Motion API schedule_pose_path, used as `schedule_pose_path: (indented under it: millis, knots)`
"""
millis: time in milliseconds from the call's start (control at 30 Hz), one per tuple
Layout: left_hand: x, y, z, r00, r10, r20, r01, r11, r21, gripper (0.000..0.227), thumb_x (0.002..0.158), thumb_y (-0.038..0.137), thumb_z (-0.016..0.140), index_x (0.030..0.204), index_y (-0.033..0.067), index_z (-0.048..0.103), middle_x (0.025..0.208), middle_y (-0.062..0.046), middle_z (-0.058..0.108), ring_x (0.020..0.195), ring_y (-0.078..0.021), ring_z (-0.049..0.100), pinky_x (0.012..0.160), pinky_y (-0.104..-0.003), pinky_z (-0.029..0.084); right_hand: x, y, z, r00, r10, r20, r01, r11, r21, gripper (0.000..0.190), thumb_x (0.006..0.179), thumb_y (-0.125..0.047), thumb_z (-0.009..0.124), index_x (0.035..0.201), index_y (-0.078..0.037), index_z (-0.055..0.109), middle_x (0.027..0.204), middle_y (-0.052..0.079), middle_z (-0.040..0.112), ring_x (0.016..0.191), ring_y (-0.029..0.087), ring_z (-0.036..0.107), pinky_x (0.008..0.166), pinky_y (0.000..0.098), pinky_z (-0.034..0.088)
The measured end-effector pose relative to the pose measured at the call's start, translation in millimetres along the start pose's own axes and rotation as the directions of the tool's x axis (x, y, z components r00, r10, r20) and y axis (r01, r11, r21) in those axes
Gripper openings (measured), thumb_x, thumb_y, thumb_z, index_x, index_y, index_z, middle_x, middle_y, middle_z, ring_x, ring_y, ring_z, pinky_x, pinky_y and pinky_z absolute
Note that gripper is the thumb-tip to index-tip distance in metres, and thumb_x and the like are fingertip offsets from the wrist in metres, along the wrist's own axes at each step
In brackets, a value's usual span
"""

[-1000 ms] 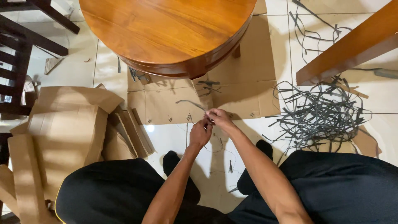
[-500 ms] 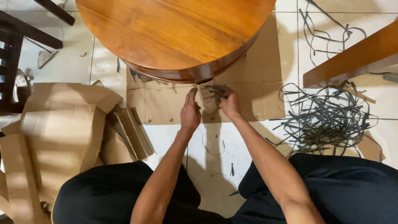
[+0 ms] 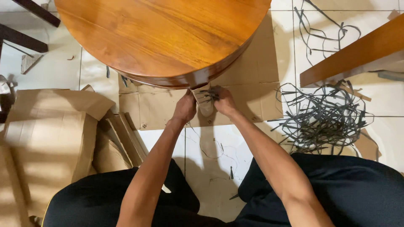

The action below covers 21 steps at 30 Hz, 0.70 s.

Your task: The person wraps brown tape around the leg of a wooden stool while sitting on the floor, then stands up and picks up a large piece of cardboard.

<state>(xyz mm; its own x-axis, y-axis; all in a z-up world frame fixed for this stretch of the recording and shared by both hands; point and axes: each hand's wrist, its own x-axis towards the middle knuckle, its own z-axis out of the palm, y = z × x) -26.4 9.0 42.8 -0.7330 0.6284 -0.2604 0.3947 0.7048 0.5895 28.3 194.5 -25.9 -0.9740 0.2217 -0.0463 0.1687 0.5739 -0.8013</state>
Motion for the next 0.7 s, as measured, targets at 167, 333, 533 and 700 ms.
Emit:
schedule_pose_path:
  millis: [167,333,533,700]
  knots:
    - [22,-42,27,1.0,-0.015,0.005,0.015,1.0,0.006,0.035,0.096,0.005,0.053,0.131,0.0059,0.06,0.123,-0.02,0.064,0.111,-0.0396,0.068,0.088,-0.052,0.059,20,59,39,0.999,-0.053,0.011,0.053,0.998,-0.043,0.036,0.082,0.003,0.062,0.116,-0.003,0.071,0.105,0.02,0.074,0.105,0.043,0.07,0.088,0.0492,0.059]
    - [6,-40,32,0.981,-0.128,-0.144,0.122,0.991,-0.047,0.013,0.098,0.018,0.062,0.102,0.0142,0.074,0.091,-0.008,0.074,0.089,-0.0331,0.074,0.076,-0.048,0.061,-10,-22,-10,0.984,-0.143,-0.104,0.138,0.989,-0.052,0.034,0.084,0.006,0.063,0.117,0.002,0.07,0.098,0.028,0.073,0.097,0.049,0.07,0.078,0.0506,0.06]
    - [-25,-16,76,0.931,-0.278,-0.236,0.189,0.921,-0.34,0.032,0.108,0.032,0.044,0.097,0.008,0.061,0.084,-0.018,0.075,0.088,-0.0416,0.073,0.083,-0.055,0.056,-50,-22,9,0.977,0.178,-0.118,-0.168,0.982,0.092,0.016,0.095,-0.007,0.06,0.105,0.002,0.069,0.088,0.021,0.076,0.091,0.039,0.074,0.077,0.0512,0.059]
    - [-27,6,77,0.797,-0.455,-0.396,0.174,0.802,-0.572,0.022,0.105,0.022,0.054,0.092,0.0053,0.061,0.084,-0.018,0.069,0.088,-0.0367,0.072,0.076,-0.045,0.061,-70,-40,14,0.91,0.388,-0.147,-0.361,0.915,0.18,0.017,0.103,-0.024,0.055,0.102,-0.017,0.071,0.077,-0.002,0.074,0.082,0.022,0.075,0.082,0.0431,0.057]
